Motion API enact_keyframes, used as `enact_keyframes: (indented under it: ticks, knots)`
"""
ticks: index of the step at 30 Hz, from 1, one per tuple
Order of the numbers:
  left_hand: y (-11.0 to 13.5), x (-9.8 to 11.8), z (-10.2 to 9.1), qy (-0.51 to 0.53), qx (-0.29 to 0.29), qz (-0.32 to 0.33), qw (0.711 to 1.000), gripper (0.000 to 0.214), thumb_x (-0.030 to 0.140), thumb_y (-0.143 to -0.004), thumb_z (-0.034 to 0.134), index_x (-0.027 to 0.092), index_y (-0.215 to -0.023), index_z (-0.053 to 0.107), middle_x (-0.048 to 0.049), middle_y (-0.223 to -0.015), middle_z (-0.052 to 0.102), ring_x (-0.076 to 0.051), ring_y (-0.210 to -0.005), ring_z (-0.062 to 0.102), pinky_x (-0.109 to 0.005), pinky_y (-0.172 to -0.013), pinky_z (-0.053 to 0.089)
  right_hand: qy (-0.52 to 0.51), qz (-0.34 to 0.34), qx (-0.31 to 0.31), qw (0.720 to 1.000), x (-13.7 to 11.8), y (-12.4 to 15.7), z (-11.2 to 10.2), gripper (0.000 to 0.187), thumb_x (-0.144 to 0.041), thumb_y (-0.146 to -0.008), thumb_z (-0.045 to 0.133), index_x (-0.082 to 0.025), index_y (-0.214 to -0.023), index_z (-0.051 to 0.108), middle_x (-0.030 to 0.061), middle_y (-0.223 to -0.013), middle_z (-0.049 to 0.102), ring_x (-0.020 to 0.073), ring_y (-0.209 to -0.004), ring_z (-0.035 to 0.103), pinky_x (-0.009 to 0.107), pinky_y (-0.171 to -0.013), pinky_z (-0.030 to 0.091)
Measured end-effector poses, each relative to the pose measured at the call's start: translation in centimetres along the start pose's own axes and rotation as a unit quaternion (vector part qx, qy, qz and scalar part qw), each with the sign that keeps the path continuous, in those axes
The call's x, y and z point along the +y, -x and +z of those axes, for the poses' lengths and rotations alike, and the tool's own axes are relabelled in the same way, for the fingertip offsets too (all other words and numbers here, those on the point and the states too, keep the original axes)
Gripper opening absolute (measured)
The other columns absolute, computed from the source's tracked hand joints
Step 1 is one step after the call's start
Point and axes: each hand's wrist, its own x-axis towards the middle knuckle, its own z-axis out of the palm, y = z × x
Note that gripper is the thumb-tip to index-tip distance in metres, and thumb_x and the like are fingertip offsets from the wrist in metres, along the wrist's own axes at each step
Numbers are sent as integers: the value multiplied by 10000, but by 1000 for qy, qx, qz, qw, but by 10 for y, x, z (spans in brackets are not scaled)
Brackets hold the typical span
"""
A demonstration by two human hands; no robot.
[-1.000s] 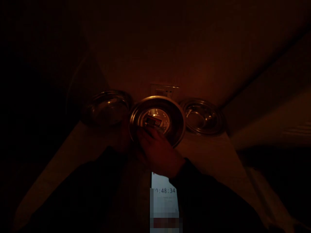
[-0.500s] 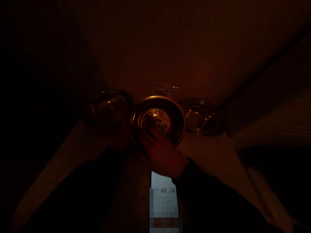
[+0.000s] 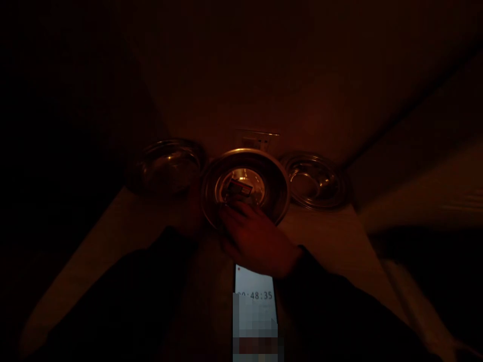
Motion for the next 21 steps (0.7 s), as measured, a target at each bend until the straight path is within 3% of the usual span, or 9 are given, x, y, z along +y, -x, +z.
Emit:
enact_keyframes:
  ticks: [4,10,16,21]
  knots:
    - [-1,0,1,-9,-10,12,1000,390,338,-967,273,204,-985,640,-4,-970,705,-146,-998,619,-331,-1014,403,-11,7,34,999,-6,-10,3,554,-302,-910,463,-65,-1400,360,151,-1404,465,303,-1322,332,502,-1068,368]
    - [1,3,-2,-12,-13,30,999,402,326,-969,274,179,-966,647,-16,-985,704,-142,-976,618,-306,-1015,392,4,-4,-3,1000,5,9,-1,506,-240,-881,485,-93,-1362,428,125,-1363,522,298,-1283,398,503,-1044,395]
    - [3,3,2,-4,-29,-42,999,522,420,-965,227,172,-906,682,-49,-911,727,-188,-990,636,-371,-1015,415,-9,14,17,1000,-1,3,4,549,-269,-886,495,-95,-1395,383,125,-1395,487,301,-1310,356,515,-1059,372]
    - [0,4,4,-3,-3,-30,1000,461,379,-960,237,178,-972,651,-35,-972,715,-172,-1016,631,-365,-1020,418,-25,11,28,999,-4,-6,7,553,-290,-909,469,-84,-1408,354,131,-1409,466,288,-1325,328,488,-1071,364]
